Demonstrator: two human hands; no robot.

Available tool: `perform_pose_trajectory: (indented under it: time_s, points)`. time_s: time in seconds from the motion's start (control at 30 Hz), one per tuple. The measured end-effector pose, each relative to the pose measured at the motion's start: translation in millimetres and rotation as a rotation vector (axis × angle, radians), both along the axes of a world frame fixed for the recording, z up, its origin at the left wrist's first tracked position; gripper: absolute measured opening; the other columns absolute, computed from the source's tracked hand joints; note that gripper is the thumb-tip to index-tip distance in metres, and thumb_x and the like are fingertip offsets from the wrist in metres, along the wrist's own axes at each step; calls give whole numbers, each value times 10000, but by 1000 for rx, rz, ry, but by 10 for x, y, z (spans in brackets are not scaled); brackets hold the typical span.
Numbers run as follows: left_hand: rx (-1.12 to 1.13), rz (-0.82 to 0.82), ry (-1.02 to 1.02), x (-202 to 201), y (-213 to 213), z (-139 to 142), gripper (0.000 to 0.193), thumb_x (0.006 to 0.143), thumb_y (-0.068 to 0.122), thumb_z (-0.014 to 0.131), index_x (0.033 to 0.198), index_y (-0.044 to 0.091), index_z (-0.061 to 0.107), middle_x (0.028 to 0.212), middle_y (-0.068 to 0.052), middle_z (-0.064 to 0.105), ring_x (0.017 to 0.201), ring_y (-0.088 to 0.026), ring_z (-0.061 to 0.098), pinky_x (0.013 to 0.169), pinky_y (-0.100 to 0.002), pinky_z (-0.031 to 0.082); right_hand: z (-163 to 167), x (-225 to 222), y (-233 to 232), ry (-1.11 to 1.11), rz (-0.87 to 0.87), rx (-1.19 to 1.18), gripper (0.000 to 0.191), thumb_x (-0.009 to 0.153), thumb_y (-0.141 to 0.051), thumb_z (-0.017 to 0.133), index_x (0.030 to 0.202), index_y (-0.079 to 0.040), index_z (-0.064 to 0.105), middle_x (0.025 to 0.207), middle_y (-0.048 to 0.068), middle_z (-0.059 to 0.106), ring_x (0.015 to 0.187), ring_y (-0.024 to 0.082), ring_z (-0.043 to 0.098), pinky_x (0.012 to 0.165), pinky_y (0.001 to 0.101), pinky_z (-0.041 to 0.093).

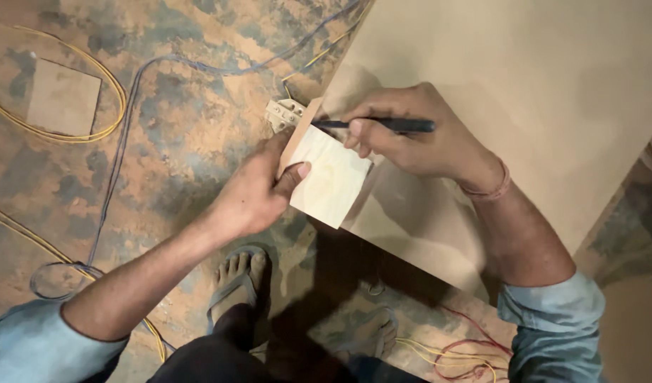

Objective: The person kneels on the workshop floor marking hinge positions on wooden cabinet door panels. They hold a small wooden block template against each panel edge and use a pen to trace marks, repositioning the template and turning panels to mark several edges.

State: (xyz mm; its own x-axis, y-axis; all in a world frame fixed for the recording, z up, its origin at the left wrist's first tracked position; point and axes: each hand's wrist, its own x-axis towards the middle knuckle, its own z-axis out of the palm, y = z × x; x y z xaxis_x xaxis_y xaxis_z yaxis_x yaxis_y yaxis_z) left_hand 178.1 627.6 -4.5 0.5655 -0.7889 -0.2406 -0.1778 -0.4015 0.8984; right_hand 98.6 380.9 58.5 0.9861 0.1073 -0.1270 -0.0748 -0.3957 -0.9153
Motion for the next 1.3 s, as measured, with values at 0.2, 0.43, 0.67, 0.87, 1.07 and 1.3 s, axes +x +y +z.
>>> perform_pose_trajectory:
  time_s: [0.2,0.43,0.67,0.87,1.07,1.3]
  points:
    - [39,1,2,26,-8,-27,575,996,236,588,1486,-17,424,1267,-311,605,1200,-430,612,1005,-483,473,29,220,-65,-195,200,-61,122,1024,-60,586,1016,1,692,841,48,742,756,103,744,705,248,583]
    - [20,12,-1,8,20,-23,545,992,221,576,1468,-15,455,1239,-309,625,1176,-442,625,1001,-492,478,342,-224,-145,-95,174,-227,108,970,-94,647,991,-9,711,695,56,691,575,119,656,550,282,491]
    - [-26,4,-3,-5,56,-65,521,995,233,583,1439,-17,475,1293,-277,631,1219,-414,622,1021,-466,483,325,-572,21,-209,-450,-72,206,1038,-186,565,1085,-20,678,856,70,729,762,123,717,714,251,593]
    - [-138,30,-45,166,-263,-253,456,989,203,622,1373,-32,550,1325,-265,643,1264,-396,605,1064,-464,461,-171,-926,583,-266,-506,-331,542,1001,-328,709,1406,8,578,1281,182,688,1089,258,702,950,359,582]
    - [-129,-11,19,605,-1049,-283,455,969,283,623,1269,-59,596,1219,-242,712,1128,-330,713,948,-426,554,-627,-713,406,-340,-539,-486,894,969,-299,861,1623,-10,324,1618,220,449,1515,348,490,1278,437,436]
    - [-121,-87,-84,725,-1141,-238,502,969,309,648,1238,-97,529,1202,-268,670,1122,-362,680,914,-425,538,-744,-611,287,-347,-529,-506,1011,861,-197,898,1655,-48,290,1614,190,389,1514,343,429,1299,413,379]
